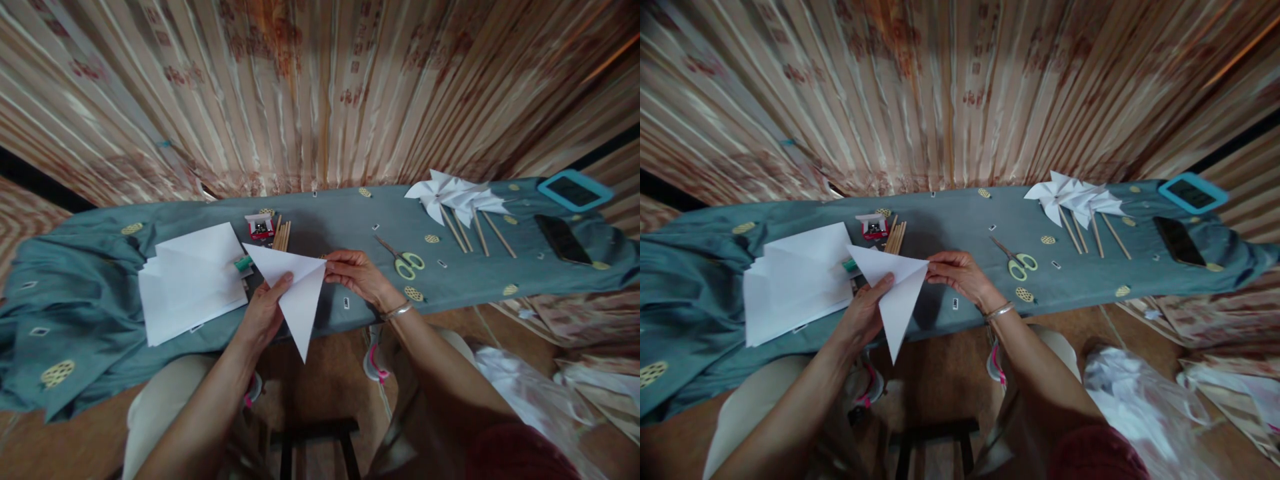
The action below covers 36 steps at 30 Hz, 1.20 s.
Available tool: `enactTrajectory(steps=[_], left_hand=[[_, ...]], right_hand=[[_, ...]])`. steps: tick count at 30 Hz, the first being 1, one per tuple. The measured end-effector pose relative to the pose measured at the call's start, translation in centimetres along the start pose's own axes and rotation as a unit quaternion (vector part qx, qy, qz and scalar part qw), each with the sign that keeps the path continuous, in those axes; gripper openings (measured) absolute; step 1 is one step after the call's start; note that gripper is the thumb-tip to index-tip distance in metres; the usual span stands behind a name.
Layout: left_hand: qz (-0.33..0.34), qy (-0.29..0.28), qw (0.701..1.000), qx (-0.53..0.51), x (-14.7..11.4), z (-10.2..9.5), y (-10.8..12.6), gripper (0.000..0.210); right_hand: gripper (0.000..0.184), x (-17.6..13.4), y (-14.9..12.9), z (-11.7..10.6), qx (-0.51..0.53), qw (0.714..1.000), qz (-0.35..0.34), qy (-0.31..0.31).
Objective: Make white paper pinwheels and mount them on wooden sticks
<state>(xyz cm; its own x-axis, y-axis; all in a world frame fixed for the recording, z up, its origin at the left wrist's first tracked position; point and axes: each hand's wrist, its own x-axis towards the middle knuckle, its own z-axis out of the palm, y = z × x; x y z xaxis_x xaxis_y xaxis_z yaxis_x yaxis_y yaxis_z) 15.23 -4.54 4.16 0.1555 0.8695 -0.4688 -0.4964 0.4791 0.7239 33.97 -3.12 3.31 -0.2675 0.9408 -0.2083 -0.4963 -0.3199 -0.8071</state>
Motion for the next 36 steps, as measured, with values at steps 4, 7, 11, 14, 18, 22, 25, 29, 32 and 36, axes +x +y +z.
enactTrajectory(steps=[4, 7, 11, 14, 18, 22, 25, 29, 32, 36], left_hand=[[0.012, 0.001, 1.000, 0.010, -0.07, 0.11, -0.35, 0.046], [0.029, 0.014, 0.999, 0.032, -0.17, 0.14, -0.40, 0.045], [0.053, 0.029, 0.997, 0.039, -0.18, 0.10, -0.33, 0.042], [0.057, 0.025, 0.997, 0.036, -0.08, 0.04, -0.35, 0.040], [0.056, 0.020, 0.998, 0.031, 0.06, -0.08, -0.47, 0.040], [0.045, 0.024, 0.998, 0.024, 0.14, -0.13, -0.56, 0.043], [0.040, 0.023, 0.999, 0.015, 0.17, -0.09, -0.59, 0.043], [0.037, 0.007, 0.999, 0.009, 0.14, -0.04, -0.58, 0.040], [0.030, -0.003, 1.000, 0.010, 0.04, -0.04, -0.55, 0.037], [0.024, -0.002, 1.000, 0.004, -0.17, 0.09, -0.56, 0.036]], right_hand=[[0.028, 0.05, 0.28, 0.24, 0.002, 1.000, 0.006, -0.004], [0.029, -0.01, 0.36, 0.32, 0.000, 1.000, 0.012, -0.003], [0.028, -0.17, 0.34, 0.32, -0.004, 0.999, 0.021, -0.026], [0.029, -0.21, 0.50, 0.32, -0.011, 0.999, 0.027, -0.038], [0.030, -0.16, 0.79, 0.40, -0.021, 0.999, 0.033, -0.036], [0.030, -0.16, 0.87, 0.54, -0.022, 0.999, 0.034, -0.035], [0.029, -0.20, 0.90, 0.62, -0.018, 0.998, 0.032, -0.041], [0.028, -0.24, 0.97, 0.66, -0.015, 0.998, 0.030, -0.047], [0.028, -0.23, 1.00, 0.71, -0.011, 0.998, 0.031, -0.048], [0.030, -0.22, 1.05, 0.83, -0.002, 0.998, 0.033, -0.045]])
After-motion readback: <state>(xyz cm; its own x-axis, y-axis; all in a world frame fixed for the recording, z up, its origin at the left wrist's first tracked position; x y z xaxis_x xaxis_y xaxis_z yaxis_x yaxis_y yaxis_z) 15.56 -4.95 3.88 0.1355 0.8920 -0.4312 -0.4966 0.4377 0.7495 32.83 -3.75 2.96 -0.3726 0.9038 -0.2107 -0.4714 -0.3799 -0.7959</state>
